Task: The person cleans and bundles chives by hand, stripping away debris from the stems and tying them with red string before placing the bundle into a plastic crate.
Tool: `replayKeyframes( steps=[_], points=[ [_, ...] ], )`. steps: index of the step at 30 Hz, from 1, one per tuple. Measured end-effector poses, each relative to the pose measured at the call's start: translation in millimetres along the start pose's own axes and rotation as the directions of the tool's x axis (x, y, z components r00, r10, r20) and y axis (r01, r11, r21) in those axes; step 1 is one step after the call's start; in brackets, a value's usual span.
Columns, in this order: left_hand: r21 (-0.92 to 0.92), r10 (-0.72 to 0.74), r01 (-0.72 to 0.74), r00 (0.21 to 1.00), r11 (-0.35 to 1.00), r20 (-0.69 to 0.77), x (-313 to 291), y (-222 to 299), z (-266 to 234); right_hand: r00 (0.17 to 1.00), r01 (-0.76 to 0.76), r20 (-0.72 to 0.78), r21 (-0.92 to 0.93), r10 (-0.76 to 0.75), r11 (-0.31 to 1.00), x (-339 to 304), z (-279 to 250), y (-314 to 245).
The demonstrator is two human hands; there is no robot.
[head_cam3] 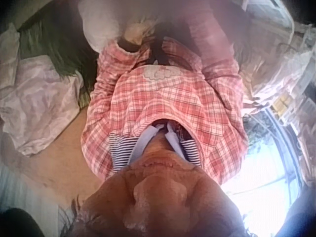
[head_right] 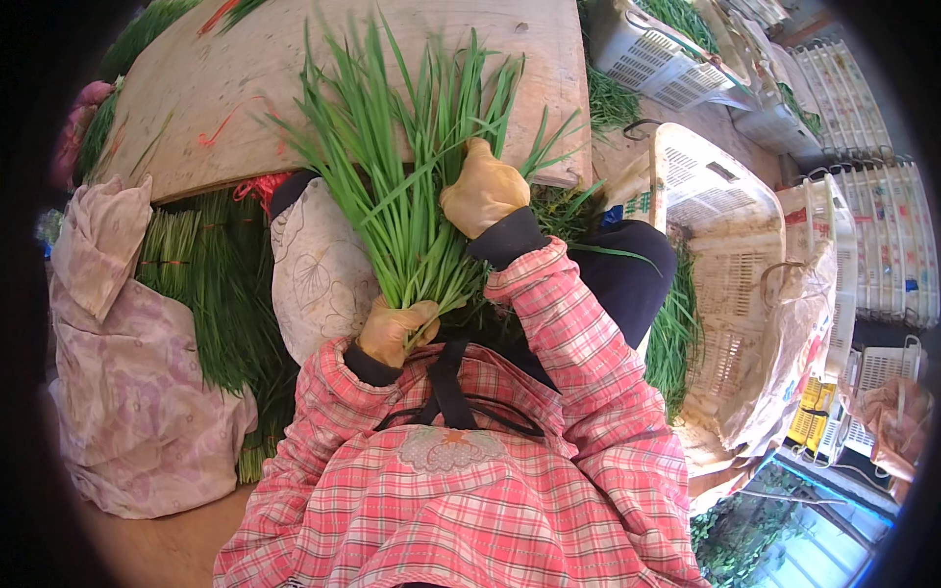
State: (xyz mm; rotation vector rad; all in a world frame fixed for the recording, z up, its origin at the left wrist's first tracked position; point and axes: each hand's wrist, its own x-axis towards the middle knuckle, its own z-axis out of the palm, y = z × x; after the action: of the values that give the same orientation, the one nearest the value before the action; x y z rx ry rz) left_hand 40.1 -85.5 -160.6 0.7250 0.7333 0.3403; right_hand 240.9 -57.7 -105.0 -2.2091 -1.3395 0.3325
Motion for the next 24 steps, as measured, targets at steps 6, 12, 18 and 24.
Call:
replayKeyframes(
  steps=[6,12,18,24],
  points=[
    [-0.173,-0.08,0.098,0.991,0.98,0.105,6,-4,-11,0.978,-0.178,0.076,0.782,0.192,0.597,-2,-4,12],
    [-0.097,-0.048,0.053,0.997,0.994,0.054,7,-7,-10,0.962,-0.27,0.207,0.826,0.178,0.495,6,-14,16],
    [-0.013,-0.044,0.045,0.997,0.999,0.07,2,-1,-3,0.978,0.034,0.193,0.252,-0.085,0.967,5,1,23],
    [-0.046,-0.07,0.073,0.994,0.996,0.08,-2,5,-4,0.961,0.18,-0.204,-0.052,-0.187,0.982,-37,-32,-7]
  ],
)
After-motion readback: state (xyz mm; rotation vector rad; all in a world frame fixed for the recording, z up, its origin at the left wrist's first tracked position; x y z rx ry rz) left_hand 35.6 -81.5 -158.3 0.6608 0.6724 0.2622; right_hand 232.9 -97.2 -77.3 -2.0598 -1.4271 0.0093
